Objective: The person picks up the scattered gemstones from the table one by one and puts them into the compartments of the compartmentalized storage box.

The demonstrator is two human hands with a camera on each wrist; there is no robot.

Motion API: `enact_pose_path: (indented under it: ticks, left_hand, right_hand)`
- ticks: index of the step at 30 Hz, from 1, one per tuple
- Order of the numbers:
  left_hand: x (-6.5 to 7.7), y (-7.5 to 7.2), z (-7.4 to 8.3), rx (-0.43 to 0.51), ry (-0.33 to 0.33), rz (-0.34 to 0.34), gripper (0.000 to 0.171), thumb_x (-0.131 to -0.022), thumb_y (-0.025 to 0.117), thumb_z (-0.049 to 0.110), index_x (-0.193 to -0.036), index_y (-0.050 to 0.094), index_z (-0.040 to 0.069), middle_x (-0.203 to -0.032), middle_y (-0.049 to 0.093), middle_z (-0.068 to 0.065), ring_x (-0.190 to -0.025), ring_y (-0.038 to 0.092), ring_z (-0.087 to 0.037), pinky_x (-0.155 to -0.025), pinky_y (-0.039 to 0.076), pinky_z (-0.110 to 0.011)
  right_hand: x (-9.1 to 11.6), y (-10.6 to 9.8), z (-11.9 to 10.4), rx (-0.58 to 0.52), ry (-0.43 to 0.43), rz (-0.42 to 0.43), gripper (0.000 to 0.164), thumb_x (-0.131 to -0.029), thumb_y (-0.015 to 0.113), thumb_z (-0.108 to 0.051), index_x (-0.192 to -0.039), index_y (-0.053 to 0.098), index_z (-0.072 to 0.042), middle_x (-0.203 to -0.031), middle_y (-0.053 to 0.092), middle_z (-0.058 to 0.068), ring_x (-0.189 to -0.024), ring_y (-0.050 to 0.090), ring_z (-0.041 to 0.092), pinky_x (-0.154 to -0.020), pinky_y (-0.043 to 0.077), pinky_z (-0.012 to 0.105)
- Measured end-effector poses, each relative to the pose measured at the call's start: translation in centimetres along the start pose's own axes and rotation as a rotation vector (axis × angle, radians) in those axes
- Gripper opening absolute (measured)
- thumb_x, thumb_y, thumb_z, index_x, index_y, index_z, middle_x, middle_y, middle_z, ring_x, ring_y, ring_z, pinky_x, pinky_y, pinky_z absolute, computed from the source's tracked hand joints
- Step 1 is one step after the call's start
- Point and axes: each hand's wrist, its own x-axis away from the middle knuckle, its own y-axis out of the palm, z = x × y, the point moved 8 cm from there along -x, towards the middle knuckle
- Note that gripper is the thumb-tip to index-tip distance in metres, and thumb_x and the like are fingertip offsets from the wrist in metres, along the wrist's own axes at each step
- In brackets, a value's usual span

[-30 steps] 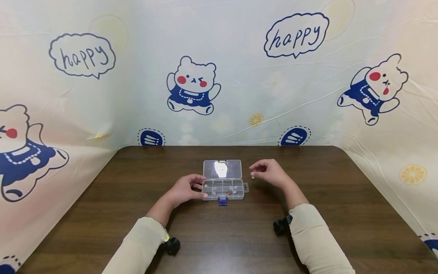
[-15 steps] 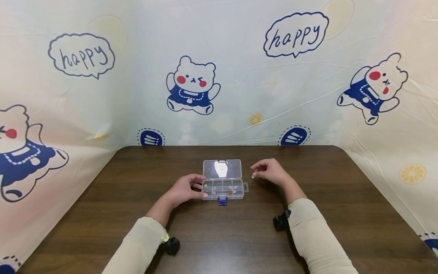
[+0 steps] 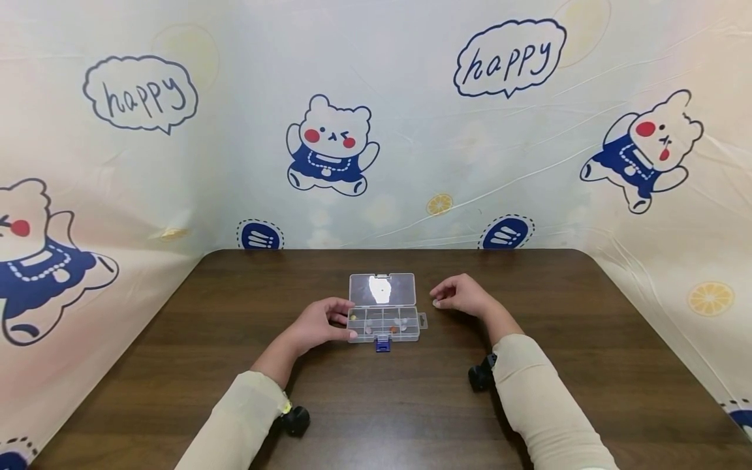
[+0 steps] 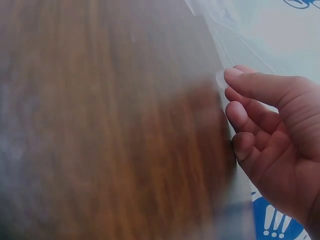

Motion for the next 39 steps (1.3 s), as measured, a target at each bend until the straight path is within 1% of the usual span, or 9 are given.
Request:
enact_pose_path:
  ticks: [6,12,16,21,26,35,39]
  left_hand:
    - [0.0,0.0,-0.1,0.000,0.005,-0.001,0.062,-0.070,0.090,0.022,-0.124,0.063,0.012,-0.109,0.064,-0.003,-0.098,0.059,-0.020,-0.086,0.053,-0.034]
    - [0.1,-0.1,0.0,-0.001,0.000,-0.001,0.061,-0.070,0.090,0.022,-0.124,0.063,0.013,-0.109,0.063,-0.003,-0.099,0.059,-0.021,-0.086,0.053,-0.034]
    - [0.2,-0.1,0.1,-0.015,-0.002,0.003,0.061,-0.070,0.089,0.022,-0.124,0.063,0.013,-0.110,0.063,-0.003,-0.099,0.059,-0.020,-0.087,0.053,-0.034]
    - [0.2,-0.1,0.3,-0.025,-0.003,0.008,0.060,-0.071,0.089,0.022,-0.124,0.063,0.014,-0.111,0.063,-0.002,-0.100,0.059,-0.020,-0.088,0.052,-0.035]
    - [0.2,-0.1,0.4,-0.019,-0.008,0.012,0.060,-0.070,0.089,0.022,-0.124,0.063,0.014,-0.112,0.063,-0.002,-0.101,0.059,-0.020,-0.089,0.052,-0.035]
    - [0.1,-0.1,0.2,-0.019,-0.006,0.013,0.060,-0.070,0.090,0.021,-0.123,0.063,0.014,-0.112,0.063,-0.002,-0.100,0.059,-0.020,-0.089,0.052,-0.035]
    - [0.2,-0.1,0.2,-0.015,-0.009,0.009,0.060,-0.070,0.090,0.022,-0.123,0.063,0.014,-0.110,0.063,-0.002,-0.100,0.059,-0.020,-0.089,0.052,-0.035]
  right_hand:
    - [-0.3,0.3,-0.5,0.064,-0.035,-0.028,0.015,-0.083,0.076,-0.004,-0.098,0.075,-0.004,-0.088,0.068,0.003,-0.081,0.056,0.018,-0.077,0.051,0.033]
    - [-0.4,0.5,-0.8,0.105,-0.055,-0.039,0.014,-0.083,0.076,-0.004,-0.096,0.076,-0.004,-0.085,0.068,0.001,-0.079,0.056,0.016,-0.077,0.050,0.033]
    - [-0.4,0.5,-0.7,0.112,-0.046,-0.035,0.012,-0.084,0.076,-0.005,-0.096,0.076,-0.004,-0.084,0.067,0.002,-0.079,0.056,0.017,-0.078,0.050,0.034]
    - [-0.3,0.3,-0.5,0.103,-0.029,-0.031,0.011,-0.085,0.075,-0.005,-0.096,0.076,-0.006,-0.085,0.067,0.002,-0.080,0.056,0.017,-0.079,0.051,0.034]
    - [0.0,0.2,-0.6,0.085,-0.036,-0.021,0.011,-0.085,0.075,-0.005,-0.096,0.075,-0.005,-0.086,0.067,0.002,-0.081,0.057,0.018,-0.079,0.051,0.035]
    - [0.4,-0.1,-1.0,0.032,-0.052,0.006,0.014,-0.085,0.074,-0.004,-0.099,0.075,-0.002,-0.088,0.070,0.003,-0.079,0.058,0.017,-0.073,0.052,0.030]
    - [0.5,-0.1,-1.2,0.018,-0.046,0.014,0.014,-0.085,0.074,-0.004,-0.099,0.075,-0.002,-0.089,0.070,0.004,-0.079,0.058,0.018,-0.072,0.052,0.030]
